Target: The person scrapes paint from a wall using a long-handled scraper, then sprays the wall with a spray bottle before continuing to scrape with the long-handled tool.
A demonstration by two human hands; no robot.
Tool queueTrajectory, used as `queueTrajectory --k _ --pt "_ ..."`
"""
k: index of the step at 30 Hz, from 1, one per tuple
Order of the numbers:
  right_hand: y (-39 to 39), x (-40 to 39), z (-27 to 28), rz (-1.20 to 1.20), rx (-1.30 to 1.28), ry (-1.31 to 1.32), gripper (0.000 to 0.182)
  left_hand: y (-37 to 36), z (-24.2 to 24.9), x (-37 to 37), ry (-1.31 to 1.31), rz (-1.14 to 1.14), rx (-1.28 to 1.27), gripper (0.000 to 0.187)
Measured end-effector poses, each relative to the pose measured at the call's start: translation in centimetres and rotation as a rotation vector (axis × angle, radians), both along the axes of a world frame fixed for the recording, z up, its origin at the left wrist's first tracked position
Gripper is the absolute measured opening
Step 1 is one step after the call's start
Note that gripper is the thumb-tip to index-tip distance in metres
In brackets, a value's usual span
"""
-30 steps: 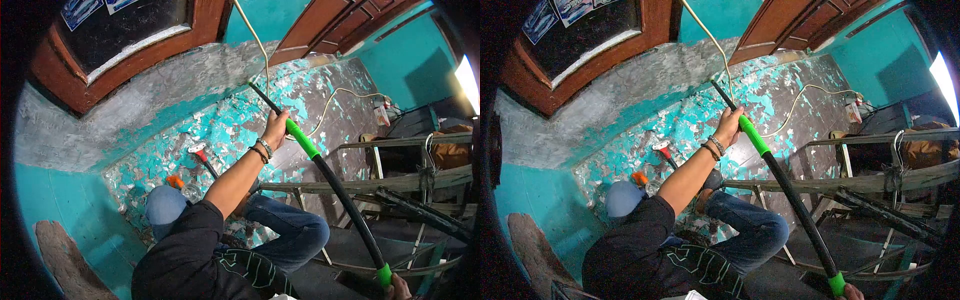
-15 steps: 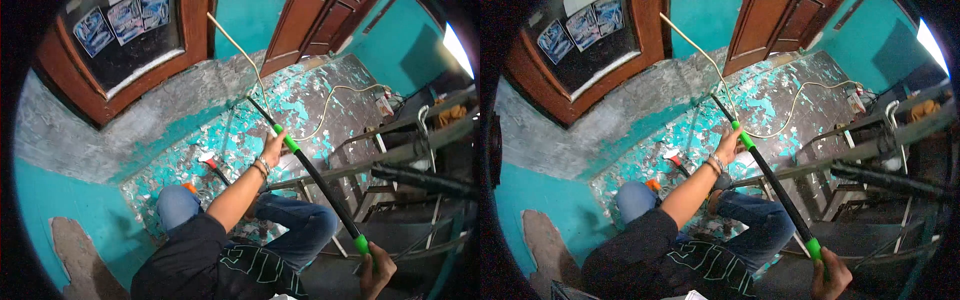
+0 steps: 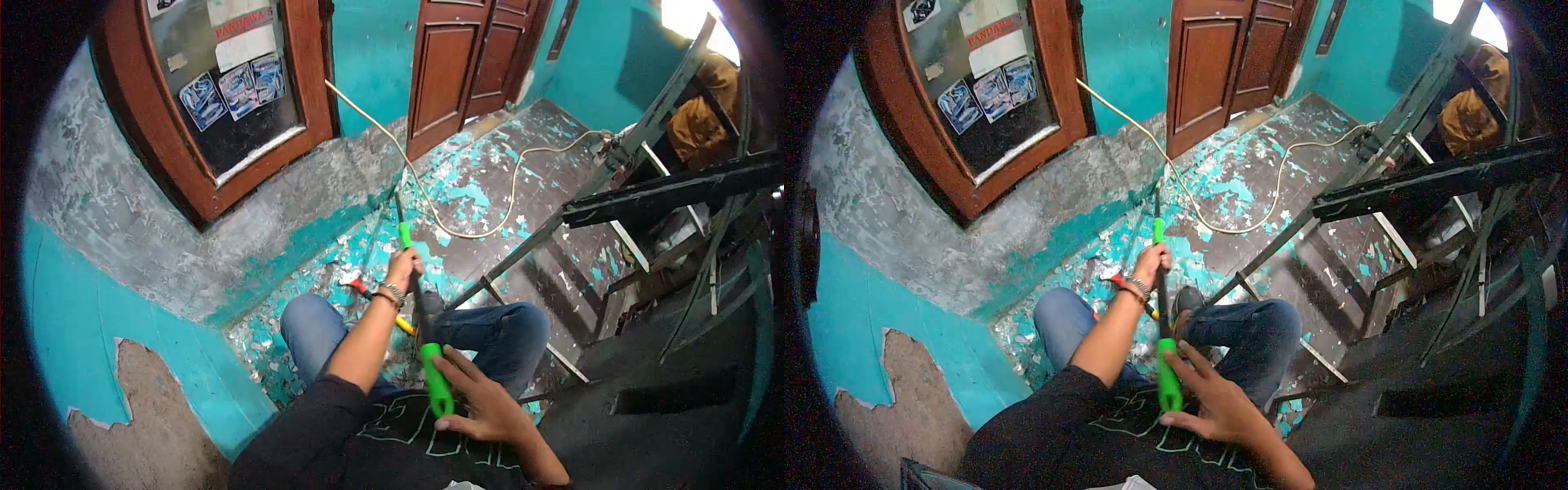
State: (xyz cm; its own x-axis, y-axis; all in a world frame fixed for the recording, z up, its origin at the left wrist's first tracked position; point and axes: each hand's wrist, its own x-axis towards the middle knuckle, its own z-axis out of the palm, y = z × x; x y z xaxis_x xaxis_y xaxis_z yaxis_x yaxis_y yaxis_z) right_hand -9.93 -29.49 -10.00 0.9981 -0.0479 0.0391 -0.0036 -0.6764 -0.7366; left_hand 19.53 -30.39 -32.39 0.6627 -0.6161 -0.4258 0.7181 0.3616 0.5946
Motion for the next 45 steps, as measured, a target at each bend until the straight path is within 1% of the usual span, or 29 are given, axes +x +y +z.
queueTrajectory --k 2,3,4,5,6,7,8,9,11,13,14,15,16,17,19,20,23,26,28,29,31,32,34,36,37,38,39,43,45 --pt "-1.1 1.6 -4.5 0.073 0.136 -0.095 0.058 2.9 -0.6 1.9 0.019 -0.077 -0.025 0.018" --pt "-1.9 3.2 -8.7 0.025 0.270 -0.109 0.056 4.7 -0.6 2.6 0.012 -0.085 -0.037 0.020" --pt "-2.2 4.9 -8.7 -0.086 0.684 0.084 0.054 6.8 0.9 2.9 0.136 -0.152 -0.087 0.013" --pt "-3.3 8.7 -12.4 -0.212 0.933 0.191 0.058 8.1 1.3 3.0 0.249 -0.079 -0.128 0.013" --pt "-3.8 11.3 -15.0 -0.247 1.102 0.116 0.064 9.1 2.4 2.3 0.252 -0.090 -0.097 0.013" --pt "-3.3 14.2 -15.8 -0.321 1.048 0.140 0.066 10.1 3.0 1.7 0.252 -0.102 -0.066 0.013" --pt "-2.5 17.2 -16.6 -0.394 0.993 0.160 0.068 10.6 2.8 0.8 0.113 -0.109 0.017 0.015" --pt "-2.4 20.1 -18.6 -0.403 1.111 0.251 0.073 11.4 1.1 0.9 0.046 -0.157 0.025 0.015" --pt "-1.0 24.7 -21.1 -0.424 1.124 0.355 0.075 13.2 1.1 -0.3 -0.141 -0.206 0.168 0.017" --pt "0.6 28.7 -26.4 -0.429 1.285 0.387 0.059 15.4 1.1 -1.3 -0.298 -0.260 0.235 0.019" --pt "1.4 29.6 -27.7 -0.414 1.286 0.408 0.059 16.6 1.4 -1.9 -0.325 -0.266 0.293 0.027" --pt "2.3 30.2 -28.7 -0.418 1.313 0.377 0.047 17.9 3.7 -3.4 -0.361 -0.255 0.458 0.055" --pt "3.4 30.6 -29.8 -0.425 1.346 0.346 0.035 19.6 3.2 -4.0 -0.420 -0.309 0.502 0.065" --pt "4.5 31.2 -30.6 -0.407 1.357 0.362 0.035 21.3 2.9 -4.4 -0.486 -0.366 0.546 0.076" --pt "6.2 32.2 -31.5 -0.614 1.415 0.225 0.018 24.4 5.1 -6.0 -0.523 -0.435 0.622 0.076" --pt "6.8 32.5 -31.1 -0.622 1.478 0.240 0.017 25.5 6.5 -6.9 -0.560 -0.517 0.679 0.076" --pt "6.1 33.8 -31.3 -0.538 1.649 0.288 0.018 27.0 9.0 -10.0 -0.483 -0.515 0.649 0.069" --pt "5.2 34.9 -31.3 -0.568 1.727 0.242 0.014 27.8 10.2 -14.2 -0.401 -0.446 0.626 0.079" --pt "5.8 34.9 -32.7 -0.543 1.708 0.204 0.011 29.0 10.9 -16.5 -0.370 -0.431 0.430 0.082" --pt "6.2 34.7 -32.9 -0.545 1.716 0.210 0.011 29.8 11.1 -17.7 -0.364 -0.433 0.438 0.082" --pt "7.5 33.8 -32.7 -0.586 1.554 0.155 0.015 32.0 11.6 -20.4 -0.254 -0.449 0.692 0.081" --pt "7.9 32.5 -30.6 -0.583 1.532 0.228 0.019 32.8 12.4 -21.7 -0.249 -0.454 0.699 0.081" --pt "9.8 31.4 -30.8 -0.574 1.486 0.224 0.023 34.0 13.9 -24.2 -0.327 -0.401 0.753 0.078" --pt "11.5 30.1 -30.0 -0.563 1.392 0.212 0.033 36.3 13.8 -27.3 -0.274 -0.455 0.912 0.059" --pt "11.9 29.4 -28.6 -0.565 1.349 0.198 0.039 37.1 13.0 -29.3 -0.275 -0.455 0.911 0.059" --pt "12.3 29.2 -28.4 -0.547 1.409 0.218 0.048 37.6 12.5 -31.4 -0.344 -0.398 1.160 0.041" --pt "12.6 29.2 -28.3 -0.552 1.412 0.224 0.048 38.4 12.0 -33.3 -0.409 -0.338 1.411 0.035" --pt "12.9 29.0 -27.1 -0.538 1.488 0.249 0.050 42.6 11.2 -35.8 -0.332 -0.309 1.376 0.035" --pt "13.6 28.7 -27.7 -0.475 1.362 0.245 0.054 44.3 10.1 -36.4 -0.282 -0.265 1.330 0.036"
